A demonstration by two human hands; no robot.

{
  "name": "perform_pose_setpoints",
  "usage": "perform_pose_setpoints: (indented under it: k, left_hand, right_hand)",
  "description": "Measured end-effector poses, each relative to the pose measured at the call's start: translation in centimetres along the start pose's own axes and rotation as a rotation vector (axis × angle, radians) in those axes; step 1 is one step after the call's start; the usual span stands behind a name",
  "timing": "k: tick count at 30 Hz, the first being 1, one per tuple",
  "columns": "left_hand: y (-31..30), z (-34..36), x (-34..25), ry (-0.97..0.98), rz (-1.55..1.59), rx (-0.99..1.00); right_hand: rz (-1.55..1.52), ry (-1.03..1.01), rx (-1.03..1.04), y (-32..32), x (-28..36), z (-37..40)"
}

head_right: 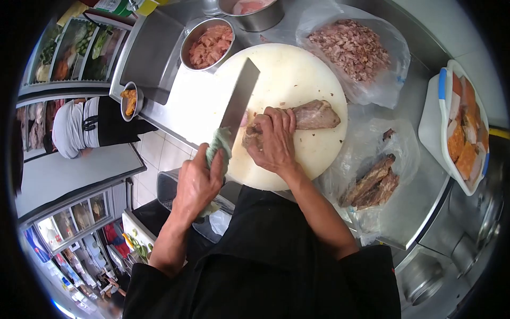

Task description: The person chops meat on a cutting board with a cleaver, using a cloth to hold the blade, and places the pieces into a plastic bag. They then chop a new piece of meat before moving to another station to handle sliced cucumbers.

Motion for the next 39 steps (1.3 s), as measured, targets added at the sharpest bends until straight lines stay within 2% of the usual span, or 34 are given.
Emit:
perform_pose_setpoints:
  k: [3,6,16,19,21,26,28,33,36,39]
  left_hand:
    - [1.0,0.7,0.4,0.062,-0.067,0.015]
    - [1.1,1.0,0.5,0.006,-0.069,0.038]
    - [1.5,1.7,0.2,0.038,-0.106,0.064]
    - [1.0,3.4,0.8,0.119,-0.199,0.044]
    - [0.7,4.3,1.1,0.033,-0.16,0.118]
    - [2.8,-1.8,0.2,0.057,-0.109,0.104]
    - [2.7,-2.1,0.1,0.146,-0.131,0.039]
    - [2.8,2.9,2.3,0.024,-0.194,0.122]
    - [4.3,-0.4,1.9,0.034,-0.251,0.08]
    - [6.0,-4.7,0.8,0.023,-0.113,0.05]
  right_hand:
    - [0.016,0.007,0.02,0.0,0.0,-0.1]
    - [0.019,0.005,0.024,0.0,0.0,-0.1]
    - [-0.004,0.001,0.008,0.1,-0.1,-0.2]
    - [0.009,0.01,0.014,0.0,0.0,-0.1]
    - [0.017,0.025,0.02,-0.2,-0.1,-0.4]
    - [-0.01,0.024,0.063,0.2,-0.1,-0.4]
    - [-0.004,0.009,0.04,0.1,0.1,-0.4]
    - [0.003,-0.015,0.015,-0.1,0.2,-0.6]
    - [-0.008,0.011,0.041,0.0,0.3,-0.6]
    - [0.023,0.008,0.061,0.2,-0.3,-0.3]
Point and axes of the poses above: each hand's wrist, its own z-axis away from the middle knuckle, its own y-axis out of the palm, x = y × z, the point moved 3 cm from there along -z, towards the middle knuckle, and after that the axes turned 8 degrees about x, right-handed, at the moved point
